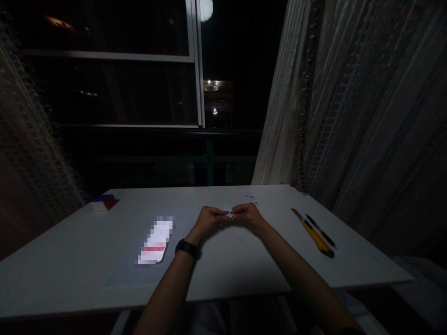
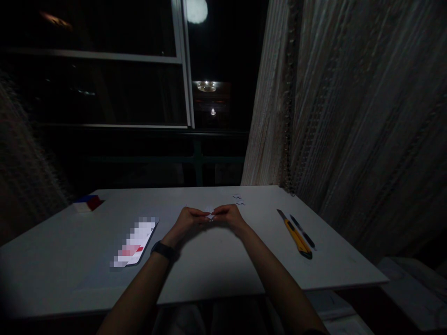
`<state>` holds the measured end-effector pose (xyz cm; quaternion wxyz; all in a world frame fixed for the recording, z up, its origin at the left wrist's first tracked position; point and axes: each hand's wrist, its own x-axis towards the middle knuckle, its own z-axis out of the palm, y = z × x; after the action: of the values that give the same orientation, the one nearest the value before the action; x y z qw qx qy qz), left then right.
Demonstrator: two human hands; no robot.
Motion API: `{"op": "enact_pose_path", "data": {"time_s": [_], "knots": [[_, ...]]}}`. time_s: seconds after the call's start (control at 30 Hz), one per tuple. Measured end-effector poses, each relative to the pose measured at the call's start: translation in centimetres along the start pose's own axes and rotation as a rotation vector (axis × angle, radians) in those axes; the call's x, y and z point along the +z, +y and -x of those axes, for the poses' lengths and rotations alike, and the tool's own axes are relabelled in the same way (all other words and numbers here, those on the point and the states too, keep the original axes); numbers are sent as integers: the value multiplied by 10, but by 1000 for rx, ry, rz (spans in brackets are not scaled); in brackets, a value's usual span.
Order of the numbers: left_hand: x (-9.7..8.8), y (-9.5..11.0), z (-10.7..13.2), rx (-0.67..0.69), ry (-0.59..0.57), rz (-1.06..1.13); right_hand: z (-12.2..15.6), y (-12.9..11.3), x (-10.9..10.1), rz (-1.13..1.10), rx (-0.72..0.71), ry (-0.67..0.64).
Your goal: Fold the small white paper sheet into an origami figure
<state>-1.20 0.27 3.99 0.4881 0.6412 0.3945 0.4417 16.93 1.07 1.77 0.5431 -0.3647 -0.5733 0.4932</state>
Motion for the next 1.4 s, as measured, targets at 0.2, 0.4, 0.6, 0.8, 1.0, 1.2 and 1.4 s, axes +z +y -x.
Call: {"op": "enact_pose_path", "data": {"time_s": [0.2, 0.4, 0.6, 0.8, 1.0, 1.2, 1.4], "knots": [[-1, 2, 1, -11, -40, -1, 1, 2, -3, 38, -45, -27], [-3, 2, 2, 1, -66, -21, 2, -2, -3, 96, -59, -57], [-2, 3, 2, 26, -36, -15, 3, -5, -1, 87, -34, -94], [1, 4, 3, 33, -4, 50, 5, -5, 3, 68, -79, -113], [-2, 1, 5, -48, -87, 227, 6, -4, 4, 88, -97, -118], [0, 0, 3, -94, -73, 284, 4, 3, 1, 122, -119, -155], [2, 1, 2, -46, -50, 242, 3, 2, 2, 154, -132, -161]]}}
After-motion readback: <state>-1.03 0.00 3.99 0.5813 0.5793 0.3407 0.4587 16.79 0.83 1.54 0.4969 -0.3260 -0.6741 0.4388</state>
